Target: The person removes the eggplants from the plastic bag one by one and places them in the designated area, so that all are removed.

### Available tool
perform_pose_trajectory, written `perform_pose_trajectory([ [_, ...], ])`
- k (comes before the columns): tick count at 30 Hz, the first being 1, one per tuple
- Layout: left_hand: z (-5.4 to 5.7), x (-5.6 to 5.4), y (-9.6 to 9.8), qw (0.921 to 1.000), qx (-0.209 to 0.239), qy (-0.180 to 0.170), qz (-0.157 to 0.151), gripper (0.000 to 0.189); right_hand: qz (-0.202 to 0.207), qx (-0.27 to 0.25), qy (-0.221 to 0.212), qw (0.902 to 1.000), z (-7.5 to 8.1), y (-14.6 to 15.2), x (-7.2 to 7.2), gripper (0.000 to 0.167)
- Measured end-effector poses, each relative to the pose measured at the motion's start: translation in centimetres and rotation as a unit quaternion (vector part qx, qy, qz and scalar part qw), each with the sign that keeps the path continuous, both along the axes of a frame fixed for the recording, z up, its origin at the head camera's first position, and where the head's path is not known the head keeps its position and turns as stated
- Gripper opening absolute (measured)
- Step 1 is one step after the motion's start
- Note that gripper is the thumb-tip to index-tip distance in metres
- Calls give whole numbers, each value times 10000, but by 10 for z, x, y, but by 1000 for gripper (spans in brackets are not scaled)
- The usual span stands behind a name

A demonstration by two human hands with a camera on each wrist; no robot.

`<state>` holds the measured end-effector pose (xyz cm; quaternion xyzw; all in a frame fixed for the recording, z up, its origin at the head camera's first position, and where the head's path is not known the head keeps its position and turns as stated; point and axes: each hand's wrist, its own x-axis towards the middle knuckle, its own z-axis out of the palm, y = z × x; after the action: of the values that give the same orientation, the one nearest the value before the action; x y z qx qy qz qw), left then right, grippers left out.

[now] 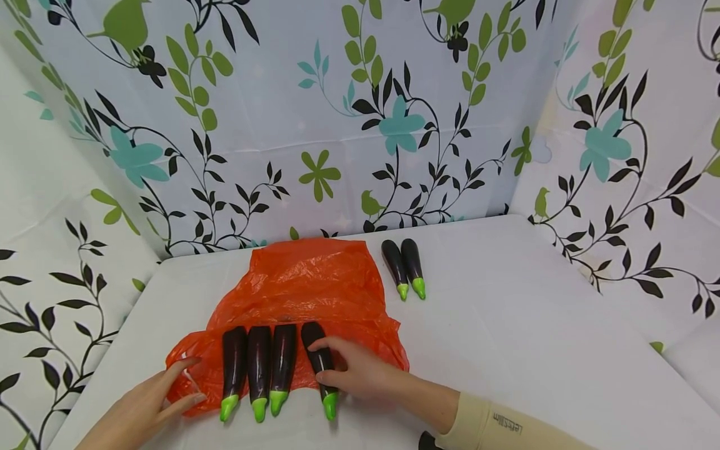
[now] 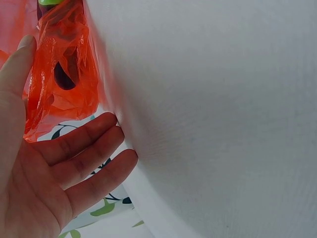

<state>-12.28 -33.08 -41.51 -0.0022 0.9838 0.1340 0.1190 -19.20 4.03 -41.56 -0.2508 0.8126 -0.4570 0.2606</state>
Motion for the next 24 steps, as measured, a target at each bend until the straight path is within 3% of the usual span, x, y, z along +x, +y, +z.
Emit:
perform_pose_trajectory([
  [10, 0, 1, 0, 10000, 31, 82, -45, 80, 309, -91, 173, 9993, 10, 21, 15, 37],
  [17, 0, 0, -1, 10000, -12, 35, -36, 82, 511, -472, -20, 9976, 23, 37, 26, 44],
  [24, -1, -1, -1, 10000, 29, -17, -30, 82, 1299, -774, 292, 9881, 46, 52, 41, 43],
])
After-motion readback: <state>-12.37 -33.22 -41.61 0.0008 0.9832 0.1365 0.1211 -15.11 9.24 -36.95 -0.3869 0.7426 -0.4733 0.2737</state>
